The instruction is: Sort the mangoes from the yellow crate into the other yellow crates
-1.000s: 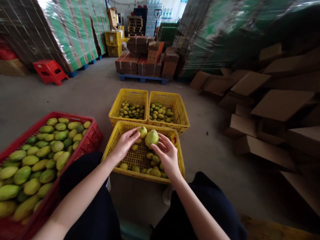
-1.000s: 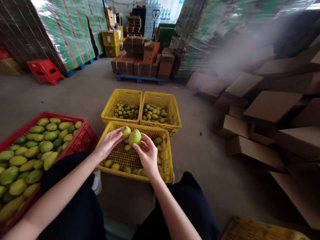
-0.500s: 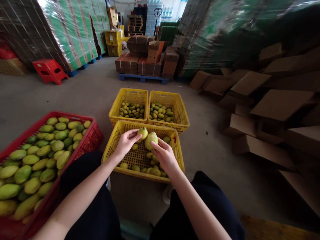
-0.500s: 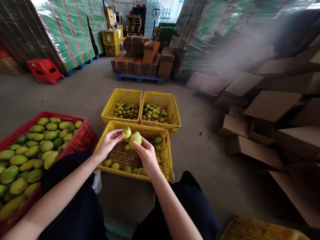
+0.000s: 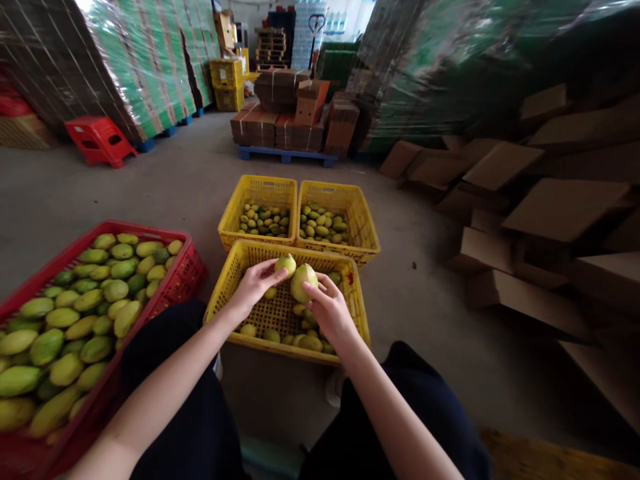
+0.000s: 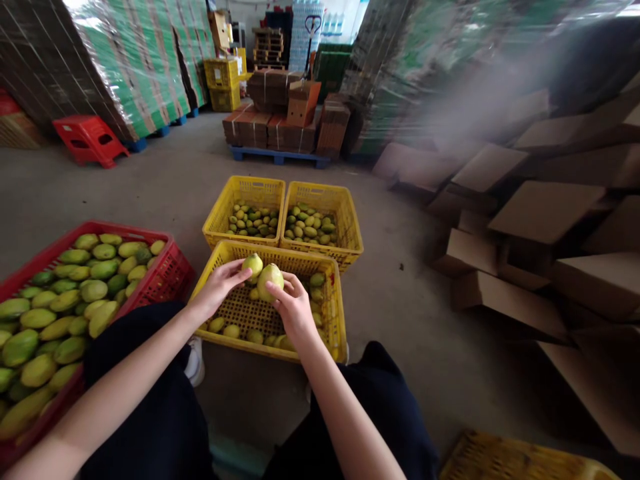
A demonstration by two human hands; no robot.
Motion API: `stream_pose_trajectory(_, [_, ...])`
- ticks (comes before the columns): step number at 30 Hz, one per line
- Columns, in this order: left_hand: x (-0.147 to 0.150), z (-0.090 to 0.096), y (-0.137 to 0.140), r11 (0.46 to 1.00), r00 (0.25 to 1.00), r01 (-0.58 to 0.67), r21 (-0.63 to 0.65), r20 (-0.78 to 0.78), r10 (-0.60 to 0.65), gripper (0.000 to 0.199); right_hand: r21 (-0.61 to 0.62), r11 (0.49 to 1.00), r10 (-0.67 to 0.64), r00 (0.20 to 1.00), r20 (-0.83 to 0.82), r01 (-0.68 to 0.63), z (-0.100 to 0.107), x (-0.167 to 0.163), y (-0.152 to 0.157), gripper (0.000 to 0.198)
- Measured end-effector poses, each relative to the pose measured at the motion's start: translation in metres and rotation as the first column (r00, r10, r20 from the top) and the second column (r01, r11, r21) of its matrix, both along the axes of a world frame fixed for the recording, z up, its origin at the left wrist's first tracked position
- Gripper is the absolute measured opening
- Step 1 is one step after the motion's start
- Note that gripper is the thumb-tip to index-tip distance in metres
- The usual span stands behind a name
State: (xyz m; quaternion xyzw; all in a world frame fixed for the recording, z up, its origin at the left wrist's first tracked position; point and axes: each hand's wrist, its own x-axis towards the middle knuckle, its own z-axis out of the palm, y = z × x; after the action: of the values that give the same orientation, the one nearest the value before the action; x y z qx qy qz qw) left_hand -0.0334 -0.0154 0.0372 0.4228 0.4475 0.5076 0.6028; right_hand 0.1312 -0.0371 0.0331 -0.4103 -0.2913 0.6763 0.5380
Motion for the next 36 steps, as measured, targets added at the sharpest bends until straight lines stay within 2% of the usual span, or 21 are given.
stream_pose_trajectory(3, [-0.0005,-0.0005,0.0,0.997,0.993,0.01,-0.073,0.114,-0.001,0.039,-0.023,0.999,0.043,0.997,-0.064,-0.045,0.0008,0.0022,0.0019,0.028])
stream_pose_trajectory(7, [0.0025,-0.0007,0.0029,0.97,0.953,0.002,-0.243,0.295,0.072,0.011,-0.054,0.997,0.054,0.99,-0.131,-0.061,0.0,0.0039,0.0039,0.026])
stream_pose_trajectory(10, [0.0051,0.0027,0.0054,0.932,0.909,0.034,-0.361,0.399,0.121,0.019,-0.055,0.996,0.055,0.979,-0.198,-0.067,-0.0021,0.0041,0.0056,0.02])
stream_pose_trajectory(12, [0.0059,0.0053,0.0062,0.919,0.893,0.048,-0.392,0.429,0.136,0.024,-0.054,0.996,0.057,0.974,-0.218,-0.07,-0.0032,0.004,0.0072,0.017])
stream_pose_trajectory(14, [0.006,0.0071,0.006,0.919,0.894,0.054,-0.391,0.429,0.129,0.025,-0.063,0.994,0.072,0.971,-0.227,-0.089,-0.0032,0.0035,0.0086,0.015])
stream_pose_trajectory(17, [0.0057,0.0076,0.0036,0.924,0.923,0.108,-0.368,0.383,0.045,0.024,-0.088,0.987,0.107,0.962,-0.25,-0.133,-0.0011,0.0016,0.0085,0.019])
stream_pose_trajectory(21, [0.0057,0.0048,-0.0006,0.952,0.942,0.137,-0.274,0.334,-0.04,0.018,-0.102,0.984,0.118,0.962,-0.244,-0.147,0.0018,-0.0016,0.0059,0.021])
stream_pose_trajectory(25, [0.0049,0.0028,-0.0003,0.95,0.94,0.15,-0.274,0.337,-0.051,0.024,-0.12,0.987,0.077,0.972,-0.221,-0.105,0.0022,-0.0024,0.0043,0.024])
stream_pose_trajectory(31, [0.0014,0.0055,0.0031,0.945,0.936,0.123,-0.305,0.352,-0.008,0.02,-0.184,0.983,-0.038,0.985,-0.168,0.007,0.0026,-0.0021,0.0022,0.024])
stream_pose_trajectory(36, [-0.0011,0.0029,0.0031,0.926,0.962,0.116,-0.359,0.272,-0.015,0.033,-0.278,0.961,-0.056,0.985,-0.163,0.009,0.0044,-0.0014,0.0036,0.022])
